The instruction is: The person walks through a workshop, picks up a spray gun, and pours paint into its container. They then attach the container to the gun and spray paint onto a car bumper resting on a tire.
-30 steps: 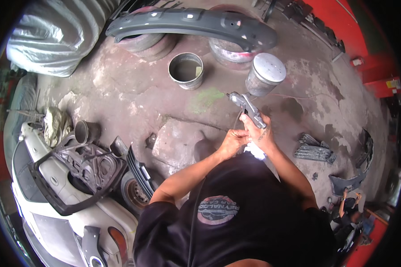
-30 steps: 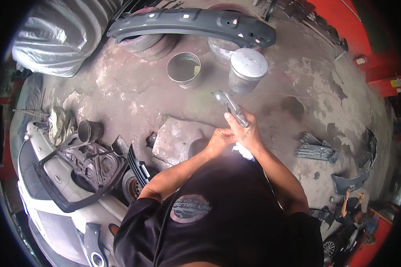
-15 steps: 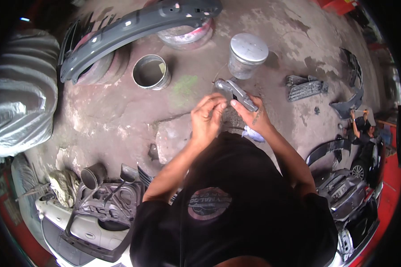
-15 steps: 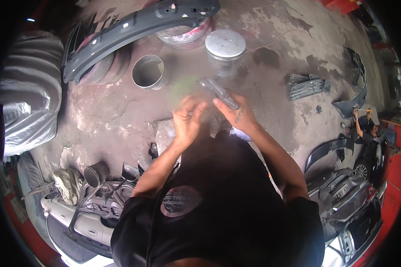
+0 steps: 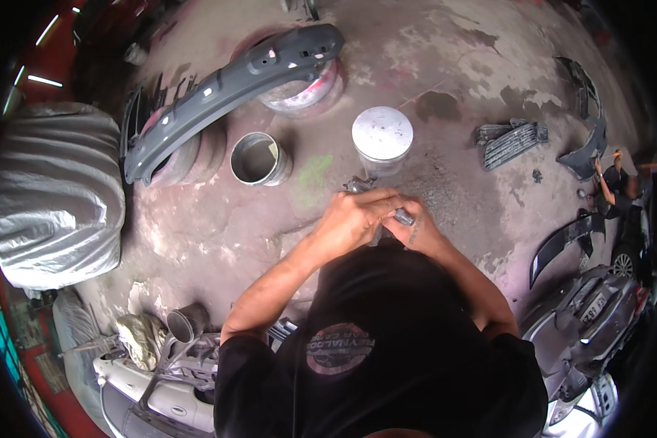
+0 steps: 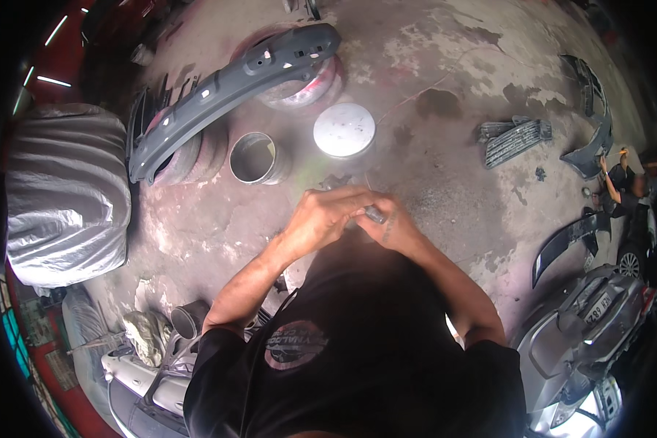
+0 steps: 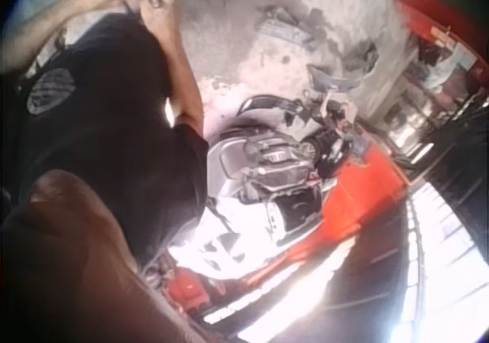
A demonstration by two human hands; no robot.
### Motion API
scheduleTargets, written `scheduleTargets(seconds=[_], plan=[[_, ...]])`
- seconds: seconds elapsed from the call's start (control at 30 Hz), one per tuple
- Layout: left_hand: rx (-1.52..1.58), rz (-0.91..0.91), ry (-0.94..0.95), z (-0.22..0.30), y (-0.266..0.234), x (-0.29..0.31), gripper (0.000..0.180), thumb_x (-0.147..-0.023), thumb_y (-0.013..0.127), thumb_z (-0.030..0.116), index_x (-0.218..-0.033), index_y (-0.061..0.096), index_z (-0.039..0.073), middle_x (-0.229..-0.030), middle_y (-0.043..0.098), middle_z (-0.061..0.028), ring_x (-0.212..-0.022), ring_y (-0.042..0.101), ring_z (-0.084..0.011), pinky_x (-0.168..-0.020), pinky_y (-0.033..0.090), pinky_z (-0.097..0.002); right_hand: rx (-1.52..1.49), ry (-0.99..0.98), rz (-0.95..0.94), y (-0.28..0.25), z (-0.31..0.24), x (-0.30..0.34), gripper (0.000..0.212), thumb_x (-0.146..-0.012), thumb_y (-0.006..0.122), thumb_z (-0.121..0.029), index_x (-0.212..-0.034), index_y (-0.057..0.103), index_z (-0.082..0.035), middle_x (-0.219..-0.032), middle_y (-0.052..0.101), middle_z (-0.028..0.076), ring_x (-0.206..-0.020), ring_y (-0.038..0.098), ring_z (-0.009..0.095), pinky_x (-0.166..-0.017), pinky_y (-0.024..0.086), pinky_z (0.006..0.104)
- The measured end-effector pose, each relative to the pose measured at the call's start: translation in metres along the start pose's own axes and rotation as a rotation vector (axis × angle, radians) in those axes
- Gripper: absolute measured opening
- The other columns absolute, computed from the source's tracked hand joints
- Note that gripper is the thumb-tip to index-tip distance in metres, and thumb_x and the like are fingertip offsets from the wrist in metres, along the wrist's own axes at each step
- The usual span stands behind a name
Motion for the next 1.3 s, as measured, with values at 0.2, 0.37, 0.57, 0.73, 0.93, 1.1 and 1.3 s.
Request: scheduleTargets(seconds=[0.2,0.37,0.57,0.73,0.93,1.1,1.3], plan=[[-0.085,0.070,-0.034,0.001,0.014,-0.008,0.029,-0.083,0.074,-0.003,-0.110,0.076,0.005,-0.108,0.076,-0.0100,-0.090,0.075,-0.0321,-0.074,0.061,-0.0384,0.001,-0.060,0.082,-0.013,0.011,-0.001,0.020,-0.090,0.072,-0.008,-0.107,0.071,0.002,-0.099,0.075,0.015,-0.094,0.072,0.023,-0.082,0.055,0.0356],[-0.135,0.071,-0.016,-0.001,0.016,-0.018,0.030,-0.080,0.074,-0.002,-0.109,0.076,0.007,-0.110,0.076,-0.0091,-0.090,0.075,-0.0320,-0.073,0.061,-0.0383,-0.041,0.013,0.138,-0.018,0.014,-0.004,0.017,-0.089,0.072,-0.007,-0.104,0.070,0.003,-0.092,0.075,0.015,-0.087,0.072,0.021,-0.076,0.055,0.0354],[-0.149,0.101,-0.003,-0.001,0.014,-0.017,0.033,-0.076,0.072,-0.003,-0.108,0.077,0.006,-0.109,0.076,-0.0089,-0.090,0.074,-0.0330,-0.073,0.060,-0.0386,-0.077,-0.027,0.099,-0.016,0.016,-0.008,0.013,-0.090,0.068,-0.006,-0.100,0.069,0.003,-0.090,0.074,0.013,-0.085,0.071,0.020,-0.075,0.055,0.0356],[-0.203,0.164,-0.077,0.003,0.010,-0.006,0.033,-0.075,0.069,-0.007,-0.105,0.077,0.005,-0.107,0.076,-0.0079,-0.090,0.074,-0.0313,-0.074,0.061,-0.0372,-0.120,-0.039,0.069,-0.004,0.014,-0.014,0.015,-0.089,0.068,-0.005,-0.102,0.069,0.003,-0.090,0.074,0.012,-0.085,0.072,0.020,-0.074,0.055,0.0349],[-0.234,0.130,-0.004,-0.019,-0.008,0.006,0.026,-0.081,0.071,-0.005,-0.106,0.075,0.004,-0.111,0.075,-0.0084,-0.092,0.075,-0.0303,-0.076,0.062,-0.0375,-0.070,-0.100,0.106,0.022,0.012,-0.031,0.019,-0.090,0.068,-0.002,-0.108,0.069,0.003,-0.091,0.074,0.013,-0.088,0.072,0.020,-0.076,0.056,0.0347],[-0.065,0.316,-0.048,-0.041,-0.041,0.021,0.020,-0.090,0.071,-0.001,-0.109,0.075,0.002,-0.121,0.073,-0.0130,-0.099,0.074,-0.0323,-0.081,0.061,-0.0398,-0.118,-0.084,0.230,0.045,0.001,-0.059,0.022,-0.094,0.068,-0.006,-0.113,0.069,0.003,-0.097,0.075,0.012,-0.092,0.071,0.018,-0.080,0.055,0.0347],[0.345,0.309,-0.451,-0.130,-0.074,0.093,0.021,-0.102,0.064,0.005,-0.121,0.071,0.001,-0.111,0.074,-0.0102,-0.084,0.070,-0.0179,-0.074,0.058,-0.0314,-0.163,0.260,0.382,0.102,0.008,-0.101,0.028,-0.100,0.069,-0.019,-0.118,0.070,0.002,-0.092,0.071,0.006,-0.085,0.064,0.013,-0.075,0.053,0.0328]])
Point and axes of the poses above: each hand's wrist, its own x-axis away from the middle knuckle, its own y-axis out of the palm, z = x × y, the point moved 6 cm from there along -x, towards the middle knuckle
